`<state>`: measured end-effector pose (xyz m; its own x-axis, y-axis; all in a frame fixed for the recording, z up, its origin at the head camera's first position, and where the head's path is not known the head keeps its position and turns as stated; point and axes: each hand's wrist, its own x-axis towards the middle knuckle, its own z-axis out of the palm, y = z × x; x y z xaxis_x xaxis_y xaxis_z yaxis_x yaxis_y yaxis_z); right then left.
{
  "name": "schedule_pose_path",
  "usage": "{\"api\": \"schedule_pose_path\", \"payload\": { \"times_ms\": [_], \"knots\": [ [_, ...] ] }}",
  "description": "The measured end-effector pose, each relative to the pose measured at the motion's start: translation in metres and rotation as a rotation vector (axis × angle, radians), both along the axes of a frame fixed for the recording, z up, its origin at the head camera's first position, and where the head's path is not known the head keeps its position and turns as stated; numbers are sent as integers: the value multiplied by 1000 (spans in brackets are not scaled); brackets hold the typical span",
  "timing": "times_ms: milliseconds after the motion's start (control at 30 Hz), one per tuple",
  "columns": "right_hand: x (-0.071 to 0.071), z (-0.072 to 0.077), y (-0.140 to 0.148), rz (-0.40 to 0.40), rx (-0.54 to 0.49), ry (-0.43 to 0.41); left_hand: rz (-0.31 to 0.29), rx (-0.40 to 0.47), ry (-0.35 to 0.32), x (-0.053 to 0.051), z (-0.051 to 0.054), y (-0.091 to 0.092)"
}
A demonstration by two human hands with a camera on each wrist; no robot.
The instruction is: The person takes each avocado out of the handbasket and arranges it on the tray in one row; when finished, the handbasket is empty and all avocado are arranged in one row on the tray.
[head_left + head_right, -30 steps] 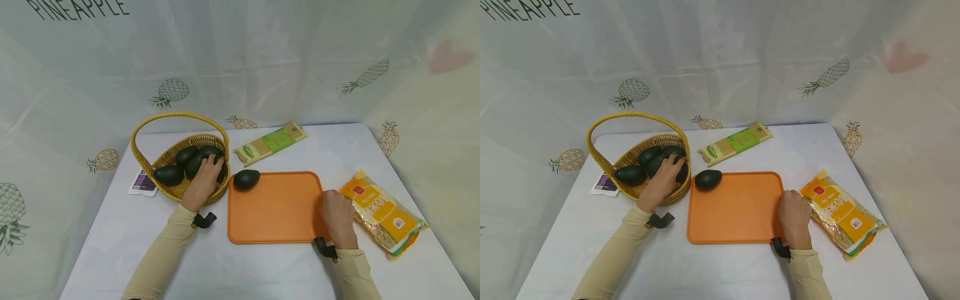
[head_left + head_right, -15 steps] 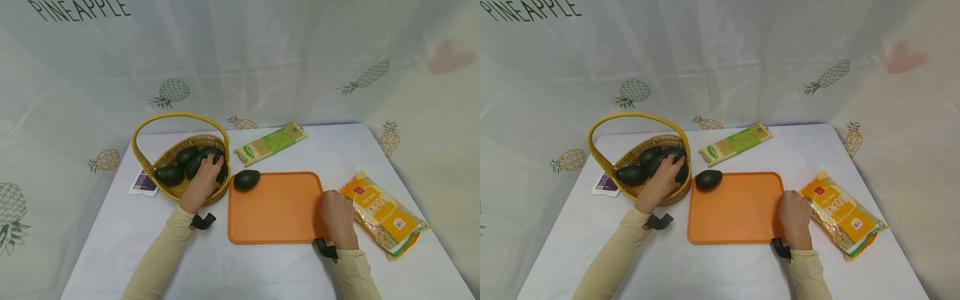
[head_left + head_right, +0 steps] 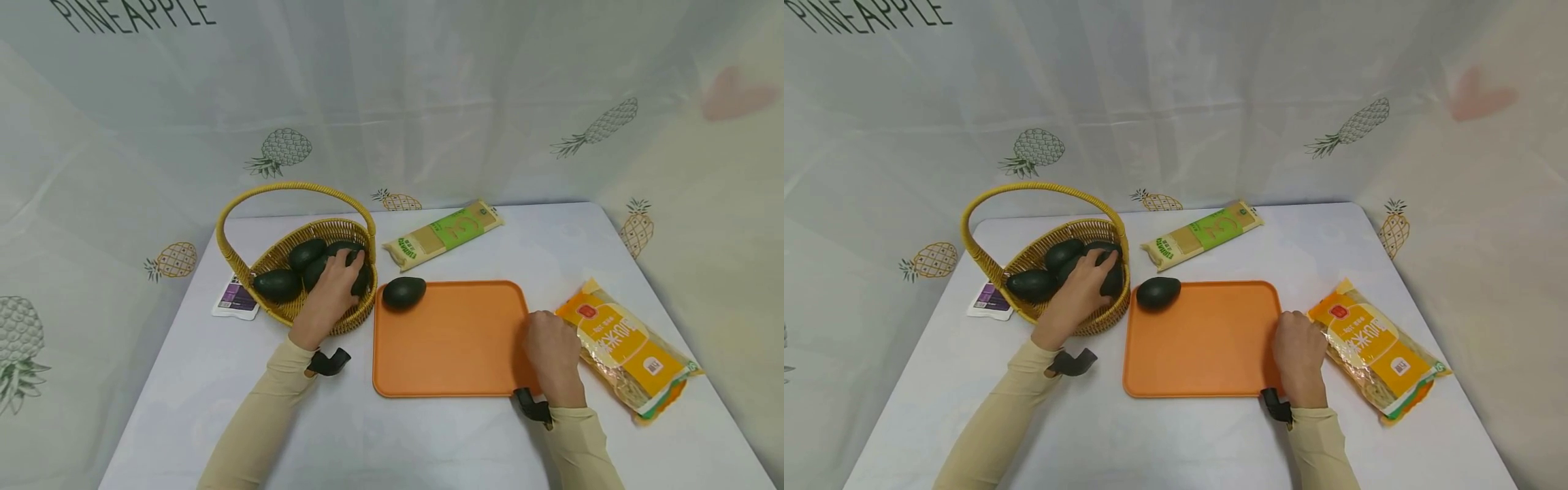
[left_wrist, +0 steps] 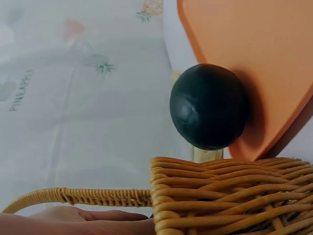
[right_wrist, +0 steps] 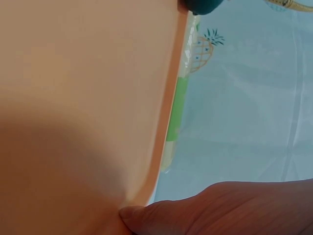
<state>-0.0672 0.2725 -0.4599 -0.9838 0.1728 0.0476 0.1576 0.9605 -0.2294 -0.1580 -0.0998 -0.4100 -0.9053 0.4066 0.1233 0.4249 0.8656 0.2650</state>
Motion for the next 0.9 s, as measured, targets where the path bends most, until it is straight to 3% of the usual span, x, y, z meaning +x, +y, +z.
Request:
{"api": "schedule_pose_path", "payload": {
  "times_ms": [433, 900],
  "knots": [
    [3, -1, 1, 9, 2, 52, 6, 33, 4, 9, 8, -3],
    [0, 0, 1, -2, -5, -4, 11, 45, -5, 11, 17, -2]
  ]
}}
